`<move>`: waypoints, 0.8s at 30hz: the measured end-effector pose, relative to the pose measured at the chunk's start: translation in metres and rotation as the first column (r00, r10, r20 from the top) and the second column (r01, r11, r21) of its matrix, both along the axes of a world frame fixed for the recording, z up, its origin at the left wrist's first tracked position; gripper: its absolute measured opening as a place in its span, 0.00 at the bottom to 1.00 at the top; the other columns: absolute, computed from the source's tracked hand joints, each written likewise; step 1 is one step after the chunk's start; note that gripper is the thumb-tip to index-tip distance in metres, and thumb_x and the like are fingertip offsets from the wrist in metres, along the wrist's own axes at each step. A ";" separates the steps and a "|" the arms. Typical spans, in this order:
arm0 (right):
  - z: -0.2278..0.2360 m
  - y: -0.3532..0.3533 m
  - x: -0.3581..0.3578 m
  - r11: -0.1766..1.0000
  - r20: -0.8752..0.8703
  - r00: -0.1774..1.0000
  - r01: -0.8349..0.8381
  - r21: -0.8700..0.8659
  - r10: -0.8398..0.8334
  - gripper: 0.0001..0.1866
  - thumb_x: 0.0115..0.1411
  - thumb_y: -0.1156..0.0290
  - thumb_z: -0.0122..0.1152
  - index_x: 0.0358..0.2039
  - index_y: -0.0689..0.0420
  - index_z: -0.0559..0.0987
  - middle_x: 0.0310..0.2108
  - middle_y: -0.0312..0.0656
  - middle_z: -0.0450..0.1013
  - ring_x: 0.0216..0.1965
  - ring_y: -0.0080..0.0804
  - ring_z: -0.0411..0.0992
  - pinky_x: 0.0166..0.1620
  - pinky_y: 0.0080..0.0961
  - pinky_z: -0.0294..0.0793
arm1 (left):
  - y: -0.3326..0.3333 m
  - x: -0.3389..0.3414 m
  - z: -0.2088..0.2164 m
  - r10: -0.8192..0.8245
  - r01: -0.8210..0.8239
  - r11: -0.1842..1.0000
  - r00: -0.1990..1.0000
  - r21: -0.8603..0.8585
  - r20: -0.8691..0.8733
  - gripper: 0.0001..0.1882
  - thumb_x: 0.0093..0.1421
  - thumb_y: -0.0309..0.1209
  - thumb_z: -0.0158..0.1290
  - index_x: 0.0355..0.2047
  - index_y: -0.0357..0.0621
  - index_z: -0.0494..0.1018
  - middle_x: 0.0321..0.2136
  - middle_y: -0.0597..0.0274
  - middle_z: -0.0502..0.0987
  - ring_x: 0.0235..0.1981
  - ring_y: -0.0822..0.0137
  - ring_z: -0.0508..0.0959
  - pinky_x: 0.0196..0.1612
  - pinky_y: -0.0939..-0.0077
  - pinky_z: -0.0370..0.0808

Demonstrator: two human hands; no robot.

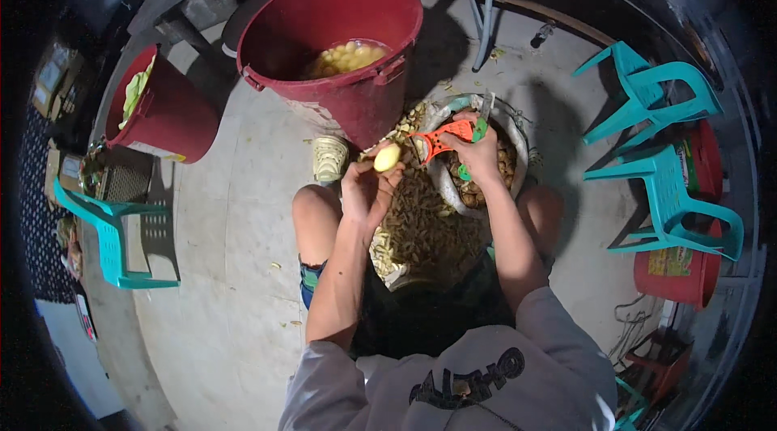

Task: The person peels round vegetables using a handheld peeler while sitting on the floor, placing the peeled items into a red bucket.

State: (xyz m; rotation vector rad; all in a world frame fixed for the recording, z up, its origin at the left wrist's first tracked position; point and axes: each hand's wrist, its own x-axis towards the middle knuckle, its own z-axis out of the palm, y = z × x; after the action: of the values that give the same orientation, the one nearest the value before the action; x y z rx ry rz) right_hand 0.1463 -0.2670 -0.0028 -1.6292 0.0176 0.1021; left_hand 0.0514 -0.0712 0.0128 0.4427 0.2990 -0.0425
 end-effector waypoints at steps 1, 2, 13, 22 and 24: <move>-0.005 -0.001 0.001 0.999 0.033 0.999 -0.006 -0.047 0.008 0.22 0.42 0.77 0.74 0.38 0.61 0.74 0.35 0.39 0.74 0.40 0.25 0.71 0.42 0.23 0.74 | 0.001 0.002 -0.009 0.008 -0.008 1.000 1.000 0.000 -0.002 0.20 0.60 0.35 0.38 0.47 0.33 0.68 0.43 0.50 0.74 0.35 0.61 0.77 0.33 0.76 0.75; -0.005 0.001 0.000 0.998 0.051 0.999 -0.009 -0.066 0.012 0.22 0.42 0.77 0.74 0.38 0.61 0.74 0.36 0.39 0.74 0.40 0.25 0.72 0.42 0.23 0.74 | 0.001 0.006 -0.013 0.023 -0.016 0.997 0.996 0.082 -0.090 0.18 0.61 0.35 0.38 0.42 0.35 0.68 0.37 0.52 0.74 0.32 0.63 0.76 0.28 0.79 0.73; -0.012 0.014 -0.007 0.995 0.028 0.994 -0.103 -0.008 0.103 0.23 0.43 0.74 0.75 0.40 0.61 0.74 0.40 0.38 0.73 0.44 0.26 0.70 0.47 0.27 0.70 | -0.016 0.001 -0.026 0.212 -0.259 0.733 0.966 0.630 0.150 0.13 0.64 0.31 0.36 0.30 0.40 0.70 0.21 0.64 0.72 0.20 0.75 0.70 0.22 0.81 0.66; -0.022 0.009 0.000 0.992 0.040 0.998 -0.056 0.113 0.052 0.23 0.43 0.72 0.76 0.38 0.61 0.74 0.39 0.38 0.73 0.41 0.26 0.71 0.46 0.26 0.71 | -0.024 0.001 -0.008 0.088 -0.008 0.955 0.962 0.297 -0.259 0.15 0.64 0.38 0.33 0.29 0.44 0.65 0.15 0.65 0.67 0.12 0.72 0.64 0.15 0.79 0.60; -0.004 0.026 -0.021 0.987 0.188 0.972 -0.154 0.042 0.144 0.23 0.43 0.73 0.75 0.39 0.61 0.74 0.38 0.39 0.73 0.40 0.26 0.72 0.45 0.25 0.72 | -0.014 0.000 -0.014 0.093 -0.010 0.968 0.943 0.250 -0.321 0.14 0.63 0.38 0.33 0.30 0.45 0.65 0.14 0.65 0.66 0.12 0.72 0.63 0.15 0.78 0.59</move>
State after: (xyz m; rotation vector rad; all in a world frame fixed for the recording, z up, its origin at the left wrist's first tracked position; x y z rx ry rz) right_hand 0.1253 -0.2412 -0.0071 -1.5772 -0.2487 0.0654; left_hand 0.0510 -0.0849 -0.0016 0.6756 0.6522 -0.0276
